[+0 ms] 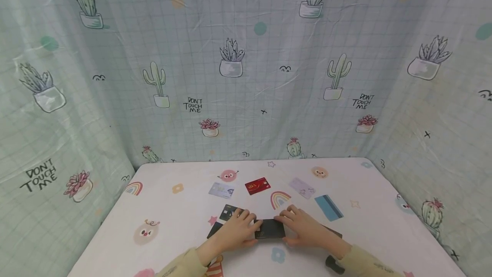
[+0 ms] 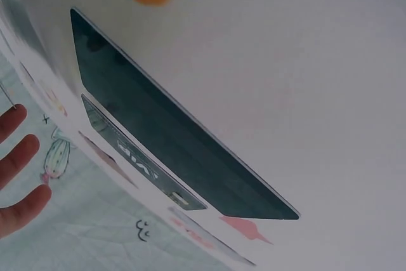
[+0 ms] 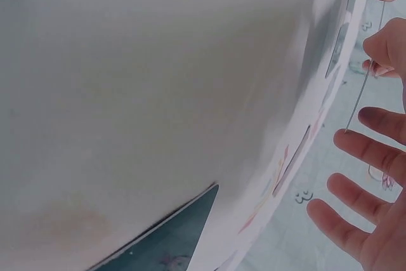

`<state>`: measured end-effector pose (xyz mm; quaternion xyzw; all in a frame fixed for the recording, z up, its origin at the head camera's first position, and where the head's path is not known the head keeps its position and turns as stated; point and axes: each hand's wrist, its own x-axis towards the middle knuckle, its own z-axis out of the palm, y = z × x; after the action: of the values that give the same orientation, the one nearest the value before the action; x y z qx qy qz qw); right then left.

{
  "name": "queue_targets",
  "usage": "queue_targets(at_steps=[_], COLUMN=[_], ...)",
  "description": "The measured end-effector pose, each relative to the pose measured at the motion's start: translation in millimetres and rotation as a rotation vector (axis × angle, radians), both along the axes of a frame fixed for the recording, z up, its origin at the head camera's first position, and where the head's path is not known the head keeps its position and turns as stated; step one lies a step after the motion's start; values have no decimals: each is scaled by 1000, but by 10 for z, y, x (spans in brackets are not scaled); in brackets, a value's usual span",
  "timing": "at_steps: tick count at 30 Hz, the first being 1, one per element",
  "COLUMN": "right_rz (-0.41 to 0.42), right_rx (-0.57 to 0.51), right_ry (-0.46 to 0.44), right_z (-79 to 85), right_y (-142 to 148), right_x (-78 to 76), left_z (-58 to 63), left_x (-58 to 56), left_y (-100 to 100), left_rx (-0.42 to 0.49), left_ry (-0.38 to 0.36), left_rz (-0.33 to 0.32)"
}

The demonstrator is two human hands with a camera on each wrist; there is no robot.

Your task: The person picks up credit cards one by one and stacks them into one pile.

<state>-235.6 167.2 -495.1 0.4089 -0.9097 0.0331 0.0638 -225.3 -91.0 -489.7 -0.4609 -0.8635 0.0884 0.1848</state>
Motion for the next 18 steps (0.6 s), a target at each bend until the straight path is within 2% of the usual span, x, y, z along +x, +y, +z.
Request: queue_targets(at_steps=[7, 13, 18], right_rz=[0, 3, 11], right_rx=[21, -3, -9], right_ry=[-14, -35, -8], right_z=[8, 13, 4], right_y=[0, 5, 8], right_x=[55, 104, 128], left_z=[-44, -75, -78], left_x=[23, 43, 54], left_y=[-15, -19, -31], left_rx=[2, -2, -1], left_ry=[22, 35, 32], left_rz=[-8, -15, -19])
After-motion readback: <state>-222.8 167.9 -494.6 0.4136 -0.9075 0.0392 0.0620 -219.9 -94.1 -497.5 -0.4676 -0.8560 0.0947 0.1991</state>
